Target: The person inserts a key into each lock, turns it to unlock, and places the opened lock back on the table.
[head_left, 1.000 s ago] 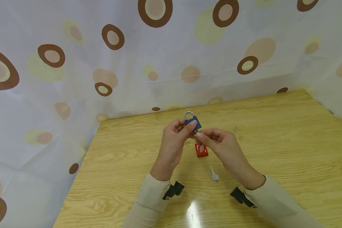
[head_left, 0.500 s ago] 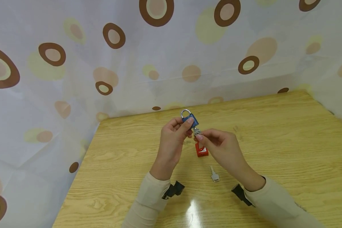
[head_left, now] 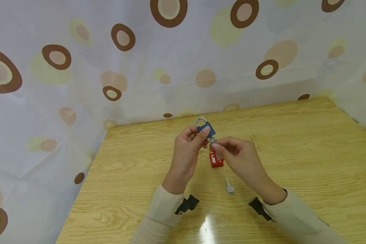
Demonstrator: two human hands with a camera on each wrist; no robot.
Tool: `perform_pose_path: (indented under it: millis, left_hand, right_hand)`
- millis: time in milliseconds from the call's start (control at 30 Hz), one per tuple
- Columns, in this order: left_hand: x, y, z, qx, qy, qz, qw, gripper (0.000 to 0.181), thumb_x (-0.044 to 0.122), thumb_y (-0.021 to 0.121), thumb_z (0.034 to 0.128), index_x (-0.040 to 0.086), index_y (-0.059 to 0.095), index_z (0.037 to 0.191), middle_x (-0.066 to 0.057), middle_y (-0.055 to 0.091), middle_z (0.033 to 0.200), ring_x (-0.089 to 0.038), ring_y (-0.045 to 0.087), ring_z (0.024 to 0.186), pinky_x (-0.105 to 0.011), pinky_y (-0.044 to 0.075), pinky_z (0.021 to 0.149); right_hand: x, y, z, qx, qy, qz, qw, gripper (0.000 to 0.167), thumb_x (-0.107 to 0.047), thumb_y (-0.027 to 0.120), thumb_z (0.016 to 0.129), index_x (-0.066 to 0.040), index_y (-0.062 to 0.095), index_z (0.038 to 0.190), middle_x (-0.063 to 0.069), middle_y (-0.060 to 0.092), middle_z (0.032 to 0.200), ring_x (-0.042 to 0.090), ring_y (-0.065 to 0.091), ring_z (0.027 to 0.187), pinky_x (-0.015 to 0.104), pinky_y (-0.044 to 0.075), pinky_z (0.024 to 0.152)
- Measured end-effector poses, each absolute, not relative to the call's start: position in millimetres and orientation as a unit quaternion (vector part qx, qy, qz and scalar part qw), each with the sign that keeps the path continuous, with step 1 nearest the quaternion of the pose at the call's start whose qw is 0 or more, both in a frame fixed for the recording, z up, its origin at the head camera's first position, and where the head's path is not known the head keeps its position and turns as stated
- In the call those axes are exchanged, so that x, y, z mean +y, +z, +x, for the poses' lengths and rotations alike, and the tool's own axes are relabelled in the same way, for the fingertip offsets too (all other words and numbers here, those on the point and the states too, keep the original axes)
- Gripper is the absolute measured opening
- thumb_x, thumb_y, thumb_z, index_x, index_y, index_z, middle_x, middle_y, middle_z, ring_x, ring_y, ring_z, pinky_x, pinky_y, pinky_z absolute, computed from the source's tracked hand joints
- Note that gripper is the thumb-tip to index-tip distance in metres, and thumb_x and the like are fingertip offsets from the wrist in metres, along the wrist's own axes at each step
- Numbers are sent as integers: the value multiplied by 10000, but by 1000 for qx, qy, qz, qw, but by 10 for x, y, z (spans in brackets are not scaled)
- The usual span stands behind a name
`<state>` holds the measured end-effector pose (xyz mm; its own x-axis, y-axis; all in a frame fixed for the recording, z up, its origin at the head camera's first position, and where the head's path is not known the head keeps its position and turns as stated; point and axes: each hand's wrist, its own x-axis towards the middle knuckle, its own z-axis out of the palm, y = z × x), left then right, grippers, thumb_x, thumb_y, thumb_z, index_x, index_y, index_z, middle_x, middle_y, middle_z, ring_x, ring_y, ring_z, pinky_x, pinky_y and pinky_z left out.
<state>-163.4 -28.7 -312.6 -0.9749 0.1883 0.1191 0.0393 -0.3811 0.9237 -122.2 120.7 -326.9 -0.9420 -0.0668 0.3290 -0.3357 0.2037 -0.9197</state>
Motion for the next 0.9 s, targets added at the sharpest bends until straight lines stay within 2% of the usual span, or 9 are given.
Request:
perform_pose_path:
  millis: [233,400,633,700,800,867,900]
  left_hand:
    - [-289,-3133,-1631,555,823,110,43,55,39,635,916,42,613,966,-7,592,867,-121,485,758,-236,425,714]
    - [-285,-3142,-1630,564,815,121,47,59,47,651,905,74,649,958,5,615,894,-124,482,791,-237,397,707]
    - [-268,-3129,-1611,557,816,133,75,69,27,619,924,79,640,963,5,585,869,-120,459,757,-222,399,681]
    - [-267,-3125,-1601,553,817,139,85,87,18,593,936,84,631,977,6,575,872,-119,459,762,-220,397,682]
    - [-275,-3123,-1594,542,820,149,107,90,30,568,955,90,614,1004,10,571,887,-116,463,778,-224,395,697]
    - [-282,-3130,-1597,531,823,157,123,79,116,618,949,86,599,1019,13,573,889,-115,470,782,-228,393,705]
    - [-285,-3134,-1599,526,825,161,131,154,185,662,923,88,594,1022,15,574,889,-114,473,784,-231,392,711]
  right_hand:
    - [1306,-3200,-1243,-742,660,116,40,328,-260,586,976,34,649,1108,71,686,1011,153,627,979,231,481,891]
    - [1349,-3199,-1274,-741,657,130,39,308,-210,566,987,70,649,1082,103,696,995,153,646,938,246,498,874]
    - [1382,-3144,-1251,-724,679,121,16,297,-170,570,983,107,637,1067,-17,691,907,159,645,900,273,501,870]
    - [1392,-3133,-1242,-712,691,122,8,260,-157,571,981,81,653,1044,-32,685,902,150,644,888,276,503,862]
    - [1427,-3147,-1252,-678,723,129,-29,174,-145,569,981,-32,702,974,-35,677,905,139,633,878,271,503,859]
    - [1456,-3165,-1269,-636,755,142,-69,177,-111,552,985,-95,723,941,-23,671,921,140,627,883,279,504,861]
    - [1471,-3175,-1279,-614,770,148,-91,194,-95,544,986,-117,728,928,-17,664,931,140,620,890,282,502,867]
